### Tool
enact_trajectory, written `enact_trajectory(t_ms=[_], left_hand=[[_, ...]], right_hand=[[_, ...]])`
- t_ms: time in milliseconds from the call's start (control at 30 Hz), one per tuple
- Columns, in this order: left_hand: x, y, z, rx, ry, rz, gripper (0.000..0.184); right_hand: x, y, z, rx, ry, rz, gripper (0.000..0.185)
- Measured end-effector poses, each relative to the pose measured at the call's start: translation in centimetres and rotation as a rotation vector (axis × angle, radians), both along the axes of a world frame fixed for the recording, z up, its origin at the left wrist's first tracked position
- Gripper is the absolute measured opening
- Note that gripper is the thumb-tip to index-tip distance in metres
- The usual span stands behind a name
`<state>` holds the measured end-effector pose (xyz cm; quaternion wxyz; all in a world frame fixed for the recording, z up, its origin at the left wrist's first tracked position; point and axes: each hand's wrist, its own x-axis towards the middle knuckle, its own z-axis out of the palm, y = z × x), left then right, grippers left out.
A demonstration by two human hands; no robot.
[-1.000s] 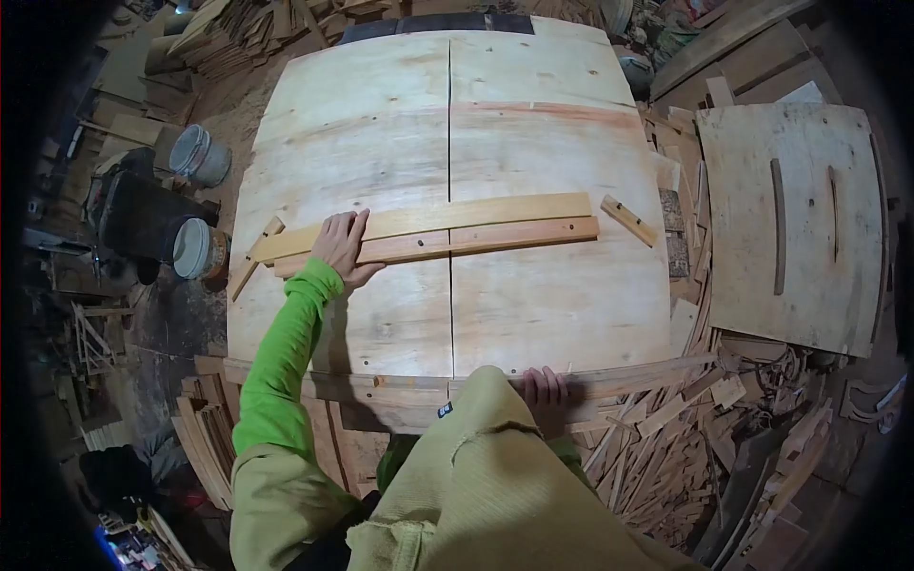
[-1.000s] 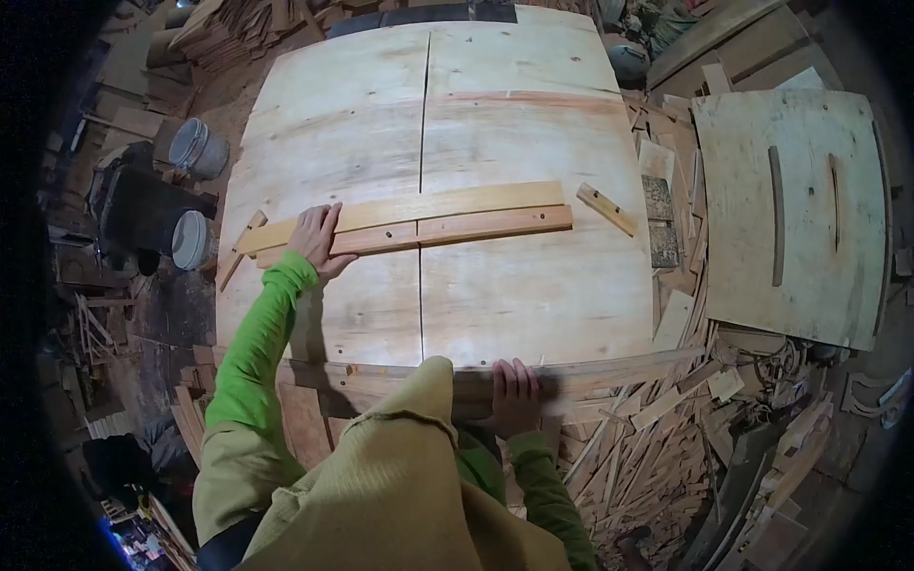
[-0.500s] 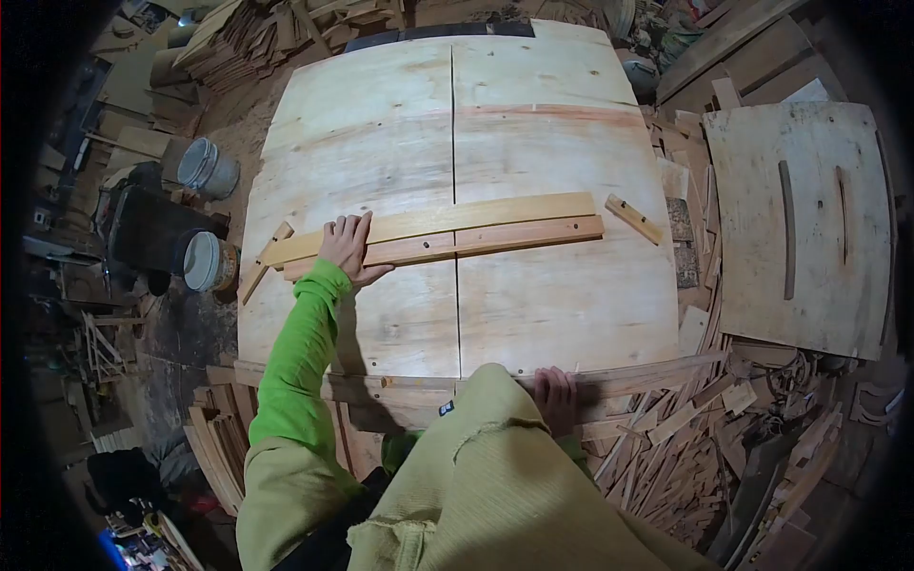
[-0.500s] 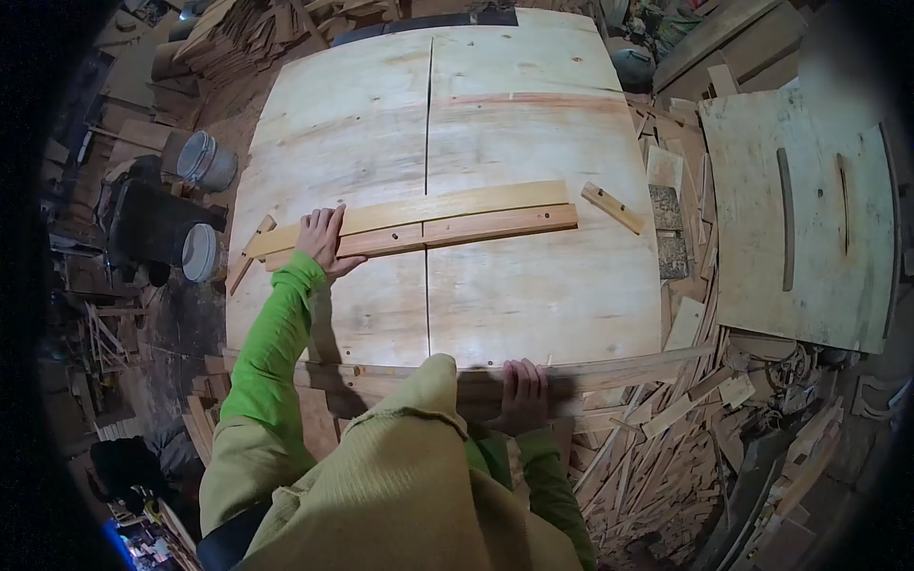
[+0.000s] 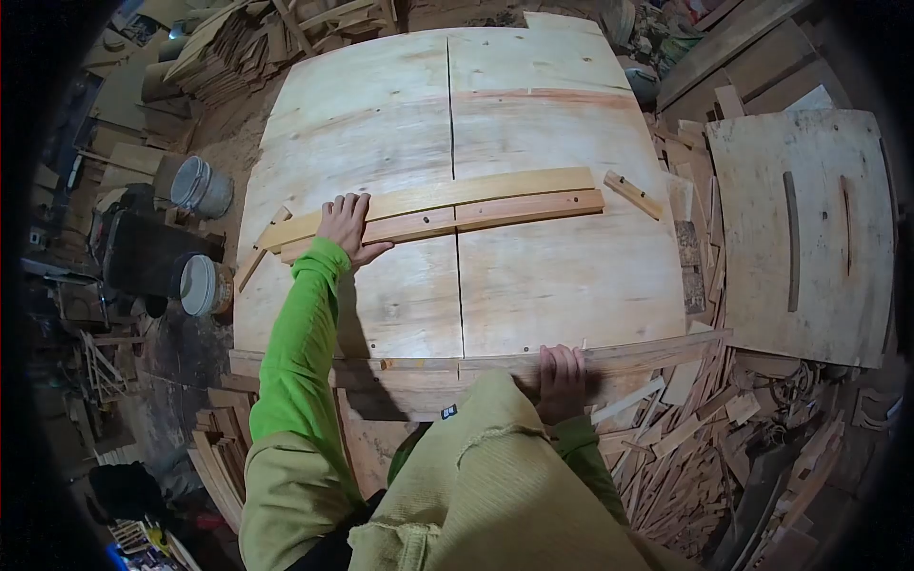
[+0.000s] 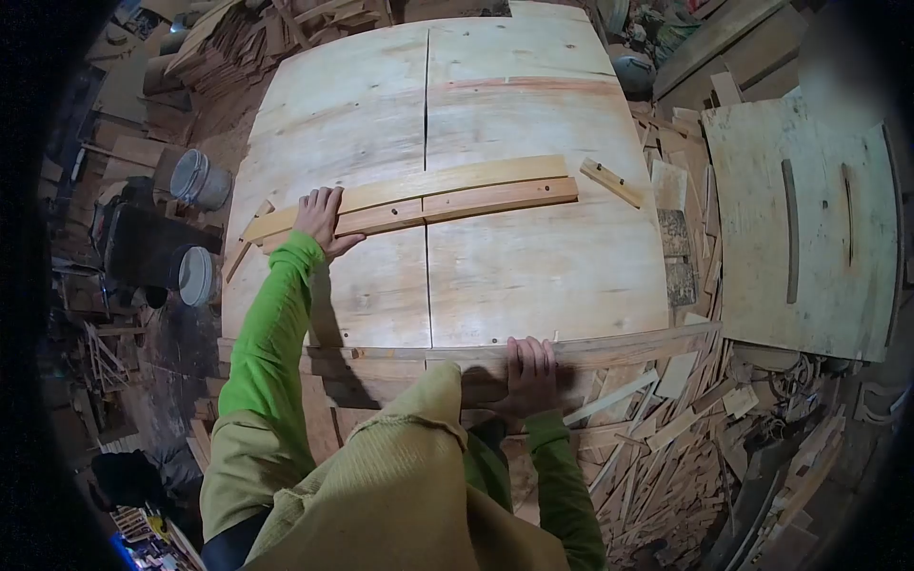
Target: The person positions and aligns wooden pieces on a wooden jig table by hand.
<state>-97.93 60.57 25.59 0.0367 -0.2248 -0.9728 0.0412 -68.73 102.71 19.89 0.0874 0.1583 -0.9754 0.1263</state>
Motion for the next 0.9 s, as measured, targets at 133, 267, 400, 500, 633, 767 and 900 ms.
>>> enact_trajectory(t_ms=[133, 267, 400, 500, 633, 767, 900], left_hand=[[-0.3, 0.0, -0.4, -0.003, 0.035, -0.003, 0.110], [0.3, 0.0, -0.5, 0.015, 0.076, -0.011, 0.110], [0.1, 0.0, -0.9, 0.004, 0.097, -0.012, 0.108], [0.3, 0.0, -0.7, 0.016, 0.118, -0.021, 0.107], [0.4, 0.1, -1.2, 0.008, 0.119, 0.006, 0.106], [0.4, -0.4, -1.7, 0.053, 0.141, 0.001, 0.106], [0.7, 0.0, -1.8, 0.038, 0.175, 0.013, 0.102]], right_hand=[[-0.8, 0.2, -0.8, -0.024, 0.071, 0.011, 0.131], [-1.1, 0.4, -0.9, -0.058, 0.108, 0.030, 0.131], [-1.2, 0.6, -1.0, -0.010, 0.054, 0.017, 0.131], [-1.4, 0.7, -0.4, -0.035, 0.030, 0.032, 0.130], [-1.6, 0.9, -1.9, -0.066, 0.104, 0.050, 0.125], [-2.3, 1.6, -2.5, -0.079, 0.160, 0.085, 0.115], [-2.8, 1.6, -1.1, -0.118, 0.085, 0.058, 0.106]])
